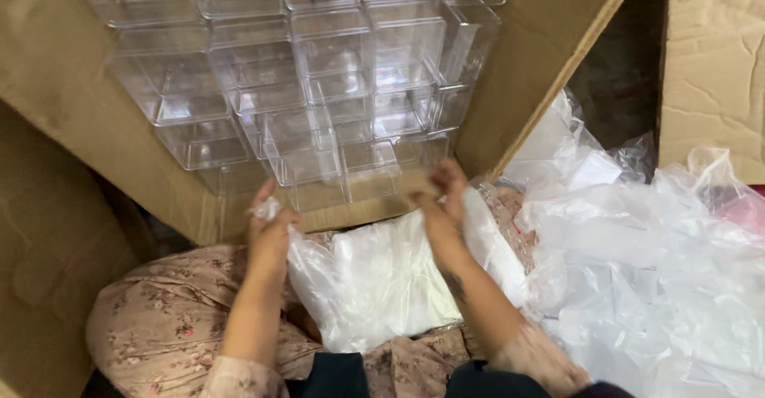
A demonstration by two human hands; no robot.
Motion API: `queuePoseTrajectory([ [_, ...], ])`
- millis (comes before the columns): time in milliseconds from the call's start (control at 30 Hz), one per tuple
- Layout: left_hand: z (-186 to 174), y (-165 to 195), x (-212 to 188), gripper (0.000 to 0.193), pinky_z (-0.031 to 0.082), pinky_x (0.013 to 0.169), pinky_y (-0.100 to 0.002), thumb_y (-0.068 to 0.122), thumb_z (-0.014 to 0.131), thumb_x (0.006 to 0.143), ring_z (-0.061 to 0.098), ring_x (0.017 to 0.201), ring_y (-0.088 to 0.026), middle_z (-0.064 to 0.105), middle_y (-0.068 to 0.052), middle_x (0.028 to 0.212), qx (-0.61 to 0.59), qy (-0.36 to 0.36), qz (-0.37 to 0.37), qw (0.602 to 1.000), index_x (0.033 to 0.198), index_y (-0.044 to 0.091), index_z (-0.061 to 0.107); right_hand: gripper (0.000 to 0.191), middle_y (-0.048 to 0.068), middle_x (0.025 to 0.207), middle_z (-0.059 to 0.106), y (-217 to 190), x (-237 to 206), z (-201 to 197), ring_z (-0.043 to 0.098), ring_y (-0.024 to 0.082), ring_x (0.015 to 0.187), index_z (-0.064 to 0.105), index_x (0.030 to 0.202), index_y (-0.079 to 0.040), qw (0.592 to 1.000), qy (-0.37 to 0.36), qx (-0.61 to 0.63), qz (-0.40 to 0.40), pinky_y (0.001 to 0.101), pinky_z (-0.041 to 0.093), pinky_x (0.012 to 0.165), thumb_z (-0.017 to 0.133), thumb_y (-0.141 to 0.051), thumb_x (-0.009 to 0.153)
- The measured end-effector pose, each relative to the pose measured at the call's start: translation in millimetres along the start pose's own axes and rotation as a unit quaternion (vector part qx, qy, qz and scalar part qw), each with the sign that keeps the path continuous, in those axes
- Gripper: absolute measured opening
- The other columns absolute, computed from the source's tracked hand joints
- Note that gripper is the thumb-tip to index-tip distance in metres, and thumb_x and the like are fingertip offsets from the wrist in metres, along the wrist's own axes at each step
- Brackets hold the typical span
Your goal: The person sits on the floor and wraps white foam blocks in clear plastic bags, twisting and tucking the bag closed around each block. The wrapped blocks are stacked on their lap and placed into clear plastic boxes arranged inside a cardboard enclosure.
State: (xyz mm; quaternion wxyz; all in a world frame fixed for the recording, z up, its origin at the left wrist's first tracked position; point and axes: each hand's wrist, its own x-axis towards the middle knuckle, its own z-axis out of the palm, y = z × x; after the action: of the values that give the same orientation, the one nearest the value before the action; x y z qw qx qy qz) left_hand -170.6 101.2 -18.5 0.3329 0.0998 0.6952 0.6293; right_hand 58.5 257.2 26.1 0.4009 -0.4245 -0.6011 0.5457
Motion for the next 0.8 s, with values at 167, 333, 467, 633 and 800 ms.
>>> queuePoseTrajectory([
  [167, 20.1, 8.8, -7.0, 0.08, 0.051, 0.086, -0.04, -0.002, 0.06, 0.084, 0.06, 0.099, -0.03, 0.061, -0.023, 0.132, -0.02, -0.07, -0.101, 0.992, 0.159, 0.017, 0.036, 0.068, 0.015, 0.143, 0.05, 61.6, 24.8, 33.6, 0.05, 0.029, 0.132, 0.038, 0.148, -0.01, 0.994, -0.075, -0.05, 0.065, 0.0413, 0.049, 0.102, 0.066, -0.007, 0.087],
  [333, 15.0, 9.8, -12.9, 0.077, 0.047, 0.102, -0.034, -0.003, 0.061, 0.081, 0.056, 0.125, -0.019, 0.053, -0.009, 0.145, 0.017, -0.065, -0.002, 0.998, 0.153, 0.01, 0.041, 0.063, 0.017, 0.145, 0.054, 78.6, 24.5, 1.7, 0.054, 0.027, 0.13, 0.044, 0.148, -0.004, 0.992, -0.064, 0.014, 0.105, 0.0378, 0.047, 0.106, 0.064, -0.009, 0.089],
  [467, 20.1, 22.7, -13.6, 0.065, 0.044, 0.109, -0.033, 0.0, 0.062, 0.087, 0.056, 0.131, -0.023, 0.057, -0.015, 0.147, -0.016, -0.069, 0.173, 0.982, 0.15, 0.006, 0.048, 0.06, 0.017, 0.14, 0.052, 69.5, 48.5, -21.6, 0.058, 0.026, 0.124, 0.041, 0.145, -0.003, 0.997, 0.061, -0.04, -0.015, 0.0355, 0.049, 0.104, 0.067, -0.009, 0.091],
  [633, 27.0, 55.0, -23.8, 0.052, 0.048, 0.105, -0.035, 0.006, 0.072, 0.085, 0.057, 0.129, -0.027, 0.055, -0.012, 0.145, 0.233, -0.091, 0.248, 0.936, 0.136, 0.012, 0.061, 0.054, 0.015, 0.138, 0.053, 40.1, 60.1, -25.8, 0.059, 0.025, 0.126, 0.048, 0.139, -0.001, 0.991, 0.102, -0.075, -0.05, 0.0352, 0.05, 0.106, 0.072, -0.008, 0.091],
  [800, 45.1, 70.1, -31.8, 0.062, 0.046, 0.107, -0.039, -0.005, 0.063, 0.074, 0.058, 0.129, -0.032, 0.057, -0.014, 0.142, 0.243, -0.131, 0.348, 0.896, 0.134, 0.008, 0.063, 0.054, 0.014, 0.132, 0.057, -6.0, 26.0, -16.9, 0.057, 0.026, 0.117, 0.052, 0.139, -0.002, 0.992, 0.036, -0.119, -0.016, 0.0355, 0.053, 0.093, 0.071, -0.012, 0.089],
])
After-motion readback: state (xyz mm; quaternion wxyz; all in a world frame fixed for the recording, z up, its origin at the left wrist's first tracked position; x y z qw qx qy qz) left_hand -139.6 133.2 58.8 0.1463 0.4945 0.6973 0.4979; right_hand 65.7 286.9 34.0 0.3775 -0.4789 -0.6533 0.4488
